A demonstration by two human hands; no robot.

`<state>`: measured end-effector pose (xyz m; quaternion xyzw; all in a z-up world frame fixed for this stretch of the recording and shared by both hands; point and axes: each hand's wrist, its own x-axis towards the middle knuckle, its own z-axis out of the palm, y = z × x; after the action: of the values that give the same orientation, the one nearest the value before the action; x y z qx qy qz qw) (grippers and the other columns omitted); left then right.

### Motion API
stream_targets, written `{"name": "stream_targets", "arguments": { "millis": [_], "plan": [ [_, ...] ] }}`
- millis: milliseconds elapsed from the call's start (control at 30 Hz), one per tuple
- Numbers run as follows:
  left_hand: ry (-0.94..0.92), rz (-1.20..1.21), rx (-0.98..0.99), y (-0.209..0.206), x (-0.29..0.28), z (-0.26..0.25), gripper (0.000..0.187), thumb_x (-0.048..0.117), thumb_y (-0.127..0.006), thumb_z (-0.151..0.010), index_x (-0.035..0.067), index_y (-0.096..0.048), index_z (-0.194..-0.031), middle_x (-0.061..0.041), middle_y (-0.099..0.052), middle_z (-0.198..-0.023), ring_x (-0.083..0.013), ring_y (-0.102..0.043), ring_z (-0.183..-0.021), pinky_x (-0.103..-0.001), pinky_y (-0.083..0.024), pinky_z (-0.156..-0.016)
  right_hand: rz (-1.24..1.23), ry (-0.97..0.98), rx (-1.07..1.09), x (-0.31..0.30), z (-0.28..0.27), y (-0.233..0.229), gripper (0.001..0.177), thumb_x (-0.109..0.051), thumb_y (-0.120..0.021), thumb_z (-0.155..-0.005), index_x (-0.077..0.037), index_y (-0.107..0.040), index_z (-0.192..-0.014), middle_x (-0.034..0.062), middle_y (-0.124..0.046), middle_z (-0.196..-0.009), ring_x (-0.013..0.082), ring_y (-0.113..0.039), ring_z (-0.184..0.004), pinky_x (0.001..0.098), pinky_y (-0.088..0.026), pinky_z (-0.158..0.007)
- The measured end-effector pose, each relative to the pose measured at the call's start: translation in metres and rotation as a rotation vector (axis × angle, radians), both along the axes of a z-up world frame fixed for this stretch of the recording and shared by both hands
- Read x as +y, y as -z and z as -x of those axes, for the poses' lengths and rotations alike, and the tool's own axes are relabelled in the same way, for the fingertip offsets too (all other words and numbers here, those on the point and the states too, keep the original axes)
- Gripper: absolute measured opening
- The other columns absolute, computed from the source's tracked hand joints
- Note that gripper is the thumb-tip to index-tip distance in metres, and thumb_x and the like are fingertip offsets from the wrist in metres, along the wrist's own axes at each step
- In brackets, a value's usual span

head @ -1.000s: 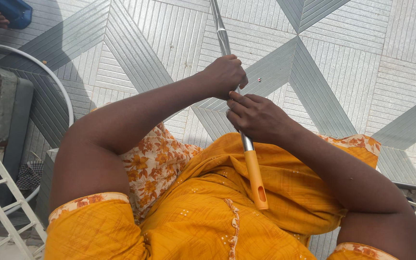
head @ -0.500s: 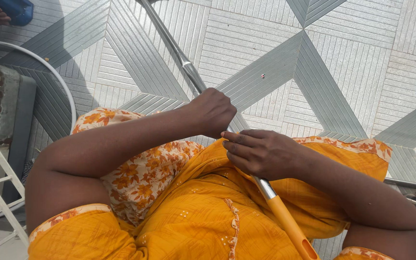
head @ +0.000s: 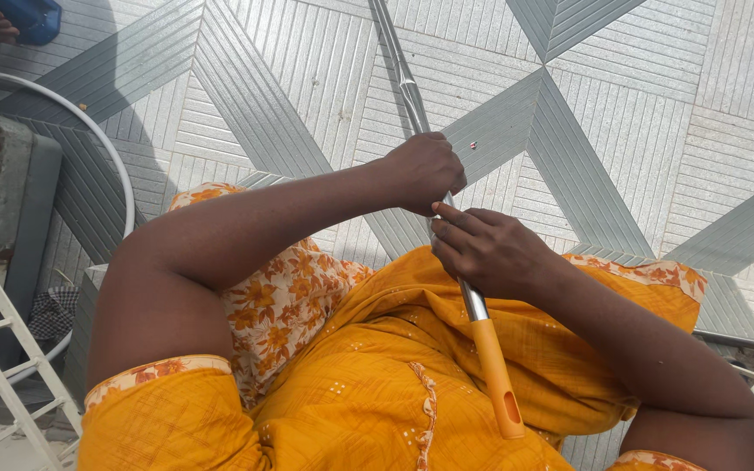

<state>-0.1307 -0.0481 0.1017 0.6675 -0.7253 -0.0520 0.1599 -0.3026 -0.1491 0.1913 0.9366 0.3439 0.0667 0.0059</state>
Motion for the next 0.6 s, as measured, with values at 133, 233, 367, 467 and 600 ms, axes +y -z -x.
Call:
{"name": "stream_targets", "arguments": {
  "millis": [133,233,367,467,600],
  "plan": [
    [0.055,-0.061,-0.104,0.007,-0.009,0.005,0.015,0.027,-0.078,-0.064,0.014,-0.071,-0.068,-0.006,-0.067,-0.065,-0.0287,-0.069,-0.071,-0.041,-0.052,-0.080,0.103,-0.039,-0.035,0.005,0.000,0.011,0.010,-0.017,-0.068,-0.089,-0.008,-0.070,-0.085,0.0119,-0.076,-0.105,0.0273,-0.073,-0.114,0.0339,-0.061,-0.090],
    [0.059,-0.224,-0.106,-0.006,-0.001,0.021,0.019,0.029,-0.078,-0.073,0.011,-0.071,-0.070,-0.006,-0.067,-0.061,-0.0264,-0.070,-0.064,-0.041,-0.052,-0.082,-0.031,-0.102,-0.061,0.009,0.010,0.002,0.018,-0.020,-0.069,-0.090,-0.007,-0.069,-0.078,0.0145,-0.076,-0.097,0.0320,-0.074,-0.107,0.0359,-0.062,-0.084],
    [0.047,-0.259,-0.040,-0.035,0.019,0.040,0.026,0.032,-0.080,-0.070,0.008,-0.070,-0.069,-0.012,-0.069,-0.064,-0.0292,-0.070,-0.063,-0.042,-0.054,-0.068,-0.150,-0.192,-0.054,0.008,0.020,-0.020,0.019,-0.021,-0.068,-0.092,-0.005,-0.070,-0.081,0.0131,-0.076,-0.094,0.0318,-0.073,-0.106,0.0353,-0.060,-0.083],
    [0.041,-0.300,0.020,-0.057,0.039,0.057,0.032,0.036,-0.082,-0.065,0.006,-0.071,-0.070,-0.014,-0.069,-0.066,-0.0311,-0.071,-0.063,-0.042,-0.054,-0.058,-0.273,-0.318,0.007,0.009,0.022,-0.033,0.022,-0.021,-0.070,-0.094,-0.006,-0.069,-0.079,0.0117,-0.075,-0.092,0.0300,-0.074,-0.106,0.0344,-0.059,-0.084],
    [0.117,-0.412,0.090,-0.074,0.050,0.055,0.033,0.043,-0.079,-0.070,0.011,-0.076,-0.078,-0.011,-0.071,-0.070,-0.0328,-0.070,-0.067,-0.044,-0.054,-0.060,-0.375,-0.435,0.065,0.011,0.023,-0.042,0.019,-0.023,-0.070,-0.086,-0.008,-0.067,-0.076,0.0101,-0.073,-0.088,0.0301,-0.075,-0.103,0.0402,-0.058,-0.085]
  ]
}}
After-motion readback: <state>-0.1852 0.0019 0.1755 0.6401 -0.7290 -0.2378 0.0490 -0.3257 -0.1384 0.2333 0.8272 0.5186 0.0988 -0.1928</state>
